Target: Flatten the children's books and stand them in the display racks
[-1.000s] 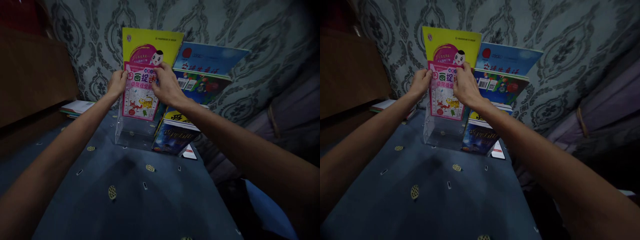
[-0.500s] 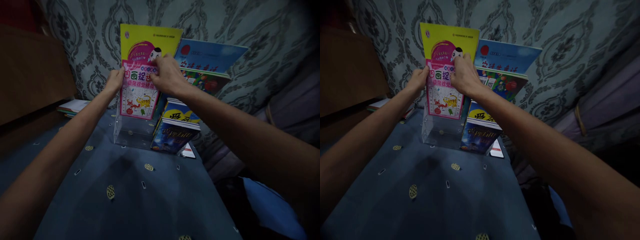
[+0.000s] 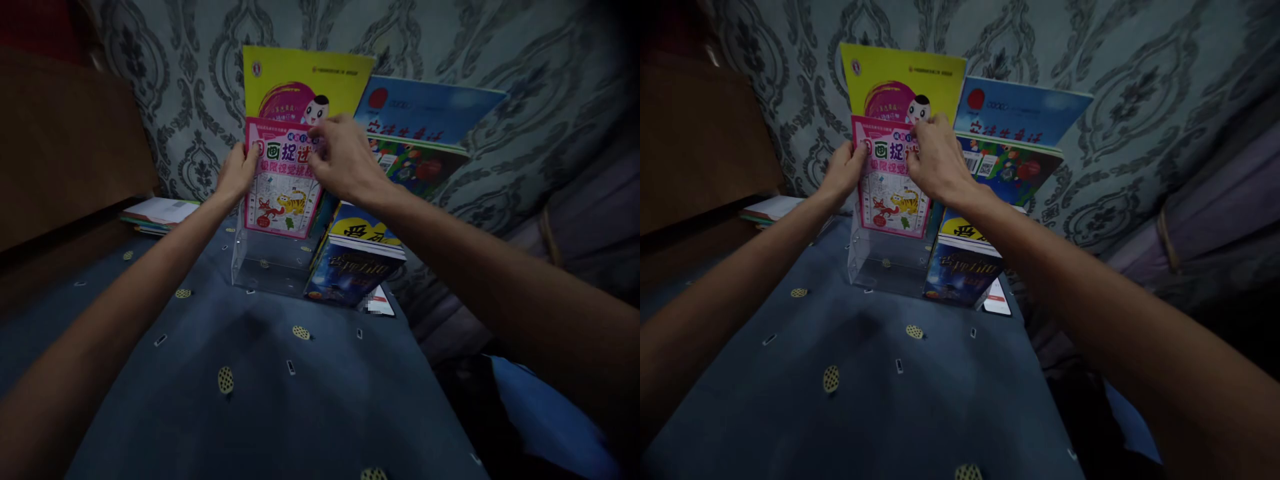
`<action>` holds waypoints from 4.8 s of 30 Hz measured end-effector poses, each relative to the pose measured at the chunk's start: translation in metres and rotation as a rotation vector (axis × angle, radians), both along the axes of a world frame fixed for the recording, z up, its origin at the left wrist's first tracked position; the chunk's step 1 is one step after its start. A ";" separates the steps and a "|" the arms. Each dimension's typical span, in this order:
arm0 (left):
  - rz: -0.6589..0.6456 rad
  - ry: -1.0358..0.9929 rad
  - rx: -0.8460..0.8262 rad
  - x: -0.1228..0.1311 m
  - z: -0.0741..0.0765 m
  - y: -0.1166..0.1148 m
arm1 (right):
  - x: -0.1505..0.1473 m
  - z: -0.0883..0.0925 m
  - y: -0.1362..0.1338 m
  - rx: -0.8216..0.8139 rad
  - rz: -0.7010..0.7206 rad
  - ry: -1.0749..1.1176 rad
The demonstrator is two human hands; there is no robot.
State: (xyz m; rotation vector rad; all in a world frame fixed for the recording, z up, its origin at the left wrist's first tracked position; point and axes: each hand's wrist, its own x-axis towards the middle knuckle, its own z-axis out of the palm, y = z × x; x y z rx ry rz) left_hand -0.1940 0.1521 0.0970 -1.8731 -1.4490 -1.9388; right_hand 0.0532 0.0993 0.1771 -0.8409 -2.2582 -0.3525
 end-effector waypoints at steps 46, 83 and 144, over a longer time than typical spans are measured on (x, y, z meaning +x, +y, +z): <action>0.649 0.566 -0.971 -0.175 -0.141 -0.079 | 0.042 -0.173 -0.111 -0.136 0.471 -0.055; 0.126 0.731 -0.998 -0.118 -0.167 -0.241 | 0.044 -0.281 -0.162 -0.625 0.439 0.069; -0.497 0.944 -0.651 0.126 -0.207 -0.224 | 0.090 -0.282 -0.172 -0.352 0.391 0.114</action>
